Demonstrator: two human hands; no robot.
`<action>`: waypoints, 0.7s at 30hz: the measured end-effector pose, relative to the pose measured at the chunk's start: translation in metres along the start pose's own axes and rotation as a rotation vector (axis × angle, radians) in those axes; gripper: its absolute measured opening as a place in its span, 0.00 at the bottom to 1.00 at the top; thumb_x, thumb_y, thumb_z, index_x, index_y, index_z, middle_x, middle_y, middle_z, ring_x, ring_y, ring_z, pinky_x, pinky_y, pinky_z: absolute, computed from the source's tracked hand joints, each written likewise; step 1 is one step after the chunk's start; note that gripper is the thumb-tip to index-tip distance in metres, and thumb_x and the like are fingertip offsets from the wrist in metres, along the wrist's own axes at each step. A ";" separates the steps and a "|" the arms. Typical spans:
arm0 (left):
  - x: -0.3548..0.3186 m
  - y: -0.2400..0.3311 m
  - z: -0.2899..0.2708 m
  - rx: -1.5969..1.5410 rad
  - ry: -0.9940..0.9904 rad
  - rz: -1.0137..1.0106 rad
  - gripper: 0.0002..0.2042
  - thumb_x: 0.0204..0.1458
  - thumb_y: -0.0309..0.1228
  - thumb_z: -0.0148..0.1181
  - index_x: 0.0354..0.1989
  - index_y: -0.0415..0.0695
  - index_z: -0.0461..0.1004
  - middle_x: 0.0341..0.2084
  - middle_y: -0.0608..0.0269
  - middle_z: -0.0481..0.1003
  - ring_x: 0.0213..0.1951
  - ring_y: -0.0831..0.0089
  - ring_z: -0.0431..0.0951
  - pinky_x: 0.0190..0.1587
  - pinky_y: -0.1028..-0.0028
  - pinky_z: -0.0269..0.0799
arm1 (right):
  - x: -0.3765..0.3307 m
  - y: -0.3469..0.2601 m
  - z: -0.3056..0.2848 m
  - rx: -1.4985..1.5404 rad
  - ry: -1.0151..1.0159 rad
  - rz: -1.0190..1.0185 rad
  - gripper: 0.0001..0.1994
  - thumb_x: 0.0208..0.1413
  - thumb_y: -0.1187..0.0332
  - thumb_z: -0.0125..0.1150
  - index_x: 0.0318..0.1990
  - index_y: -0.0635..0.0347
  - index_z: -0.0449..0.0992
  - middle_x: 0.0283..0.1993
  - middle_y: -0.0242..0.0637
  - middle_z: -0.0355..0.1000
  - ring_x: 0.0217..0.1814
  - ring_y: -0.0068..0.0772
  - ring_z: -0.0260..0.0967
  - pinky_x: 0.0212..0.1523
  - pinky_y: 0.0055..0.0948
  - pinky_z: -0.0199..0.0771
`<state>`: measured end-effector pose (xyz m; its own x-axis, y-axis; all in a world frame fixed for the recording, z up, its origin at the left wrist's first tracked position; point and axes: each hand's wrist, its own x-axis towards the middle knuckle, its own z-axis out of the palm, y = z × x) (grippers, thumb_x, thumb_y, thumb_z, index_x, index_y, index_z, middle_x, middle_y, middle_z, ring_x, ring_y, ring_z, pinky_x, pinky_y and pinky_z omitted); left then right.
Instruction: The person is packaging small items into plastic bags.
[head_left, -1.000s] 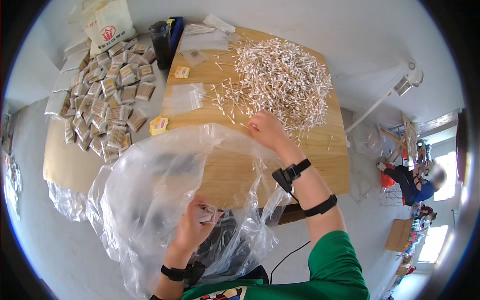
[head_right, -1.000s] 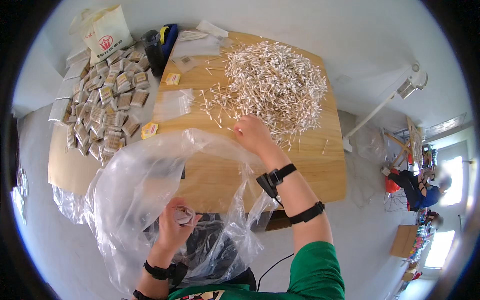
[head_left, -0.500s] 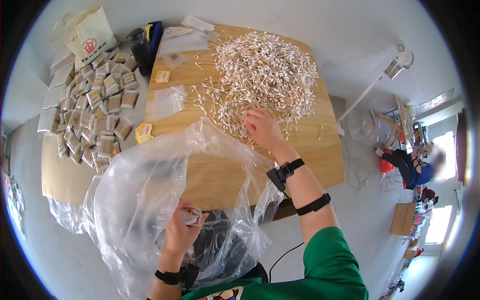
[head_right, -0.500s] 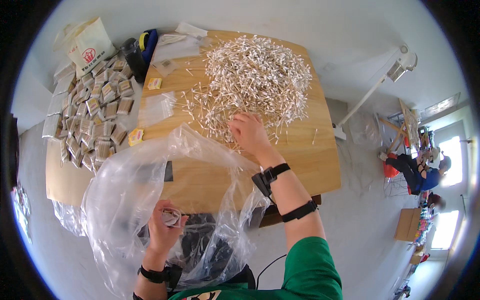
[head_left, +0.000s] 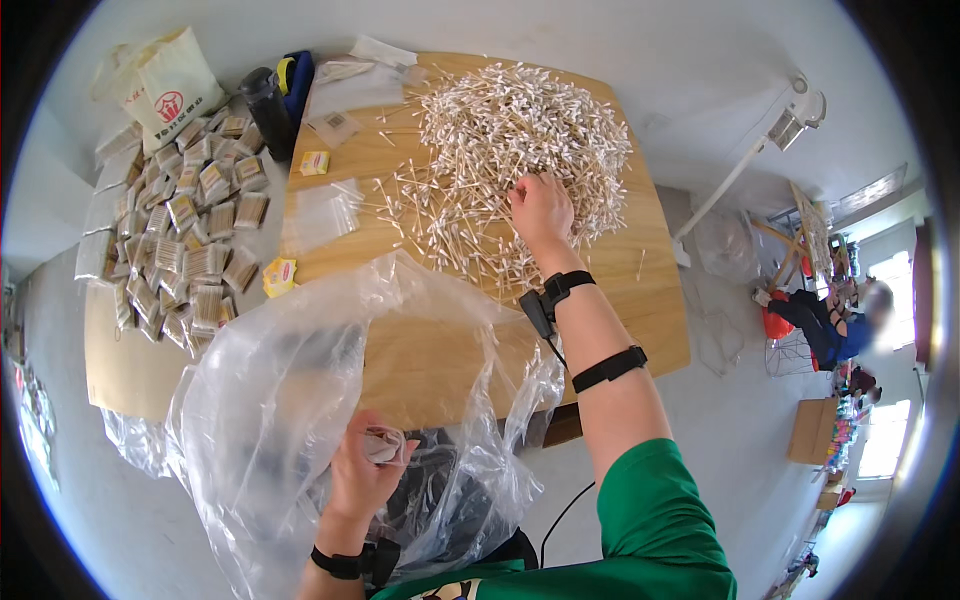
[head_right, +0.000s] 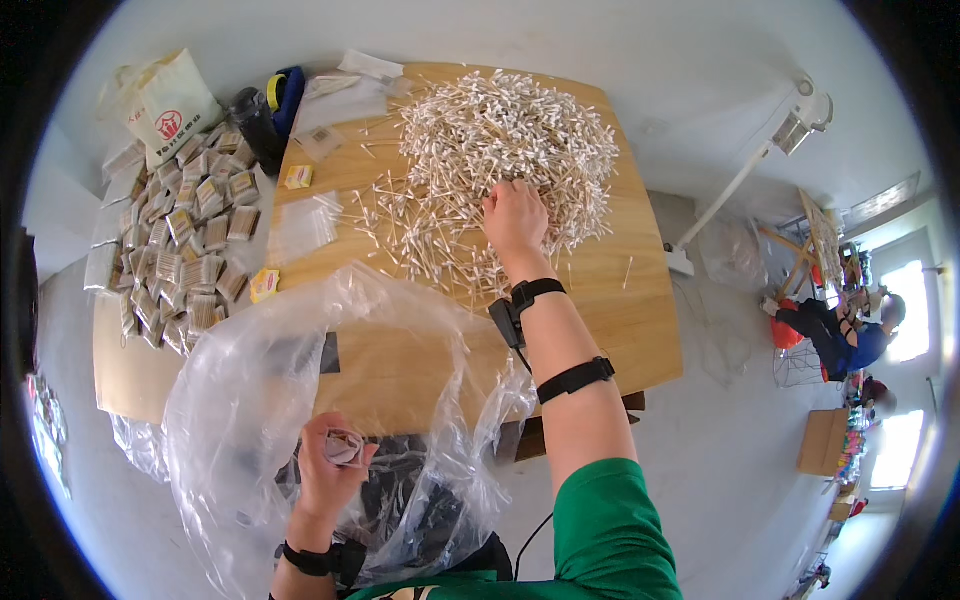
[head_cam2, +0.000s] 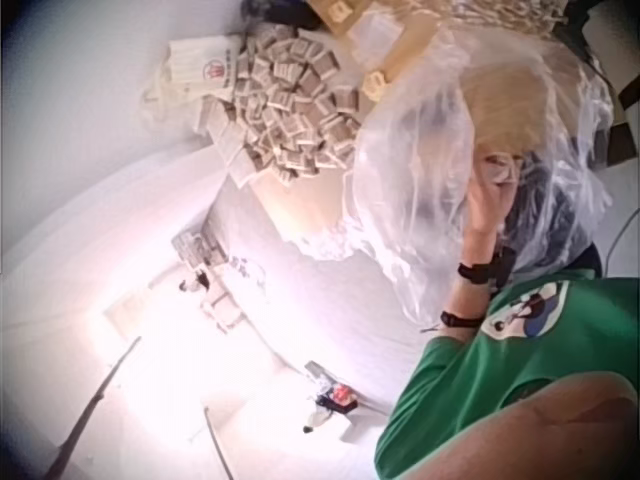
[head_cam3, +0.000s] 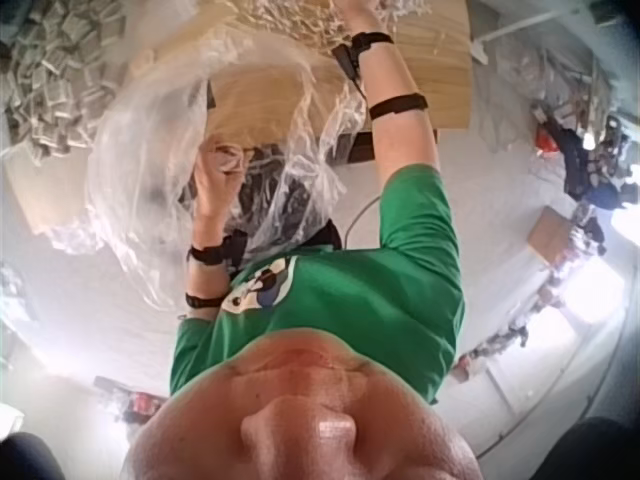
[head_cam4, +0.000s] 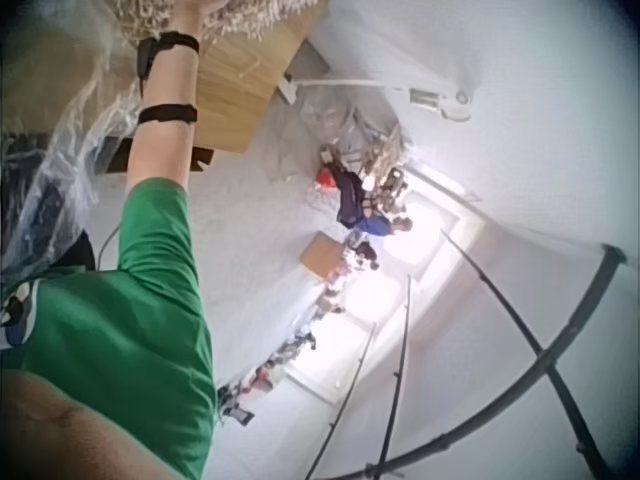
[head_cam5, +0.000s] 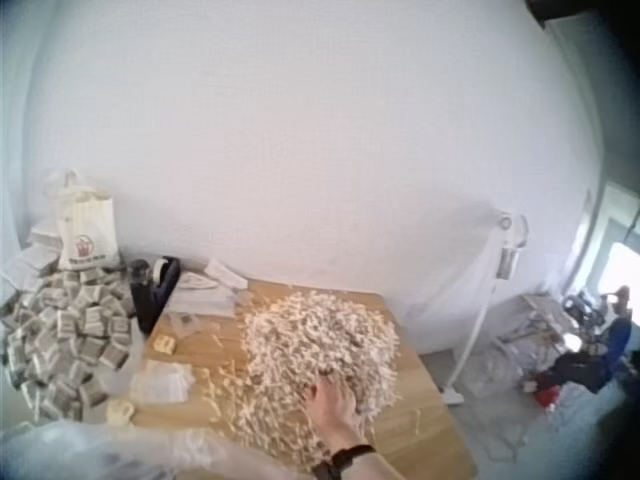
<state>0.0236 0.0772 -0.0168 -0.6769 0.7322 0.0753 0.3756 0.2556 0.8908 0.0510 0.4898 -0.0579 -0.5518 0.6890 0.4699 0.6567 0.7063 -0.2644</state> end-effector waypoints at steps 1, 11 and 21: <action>0.000 0.000 0.001 0.001 0.003 -0.001 0.24 0.38 0.26 0.74 0.43 0.42 0.66 0.26 0.59 0.75 0.30 0.64 0.79 0.33 0.72 0.74 | 0.001 -0.002 0.002 -0.068 -0.021 0.042 0.07 0.49 0.63 0.64 0.30 0.54 0.75 0.35 0.36 0.71 0.42 0.40 0.70 0.42 0.38 0.71; 0.004 0.003 0.002 -0.028 -0.025 0.019 0.27 0.38 0.23 0.73 0.45 0.42 0.64 0.27 0.61 0.73 0.29 0.69 0.76 0.34 0.75 0.73 | 0.006 0.000 0.018 -0.155 0.005 0.132 0.08 0.52 0.63 0.62 0.31 0.56 0.73 0.36 0.37 0.70 0.43 0.40 0.70 0.41 0.39 0.71; 0.004 0.003 0.007 -0.015 -0.042 0.091 0.27 0.36 0.21 0.73 0.45 0.41 0.64 0.30 0.59 0.73 0.30 0.67 0.76 0.33 0.73 0.72 | -0.064 -0.029 -0.074 0.754 -0.201 0.314 0.01 0.52 0.75 0.61 0.30 0.62 0.76 0.26 0.28 0.71 0.27 0.19 0.65 0.30 0.21 0.66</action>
<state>0.0263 0.0856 -0.0165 -0.6130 0.7779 0.1381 0.4250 0.1774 0.8877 0.1053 0.4134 -0.0179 -0.5285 0.8372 0.1406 0.3153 0.3473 -0.8832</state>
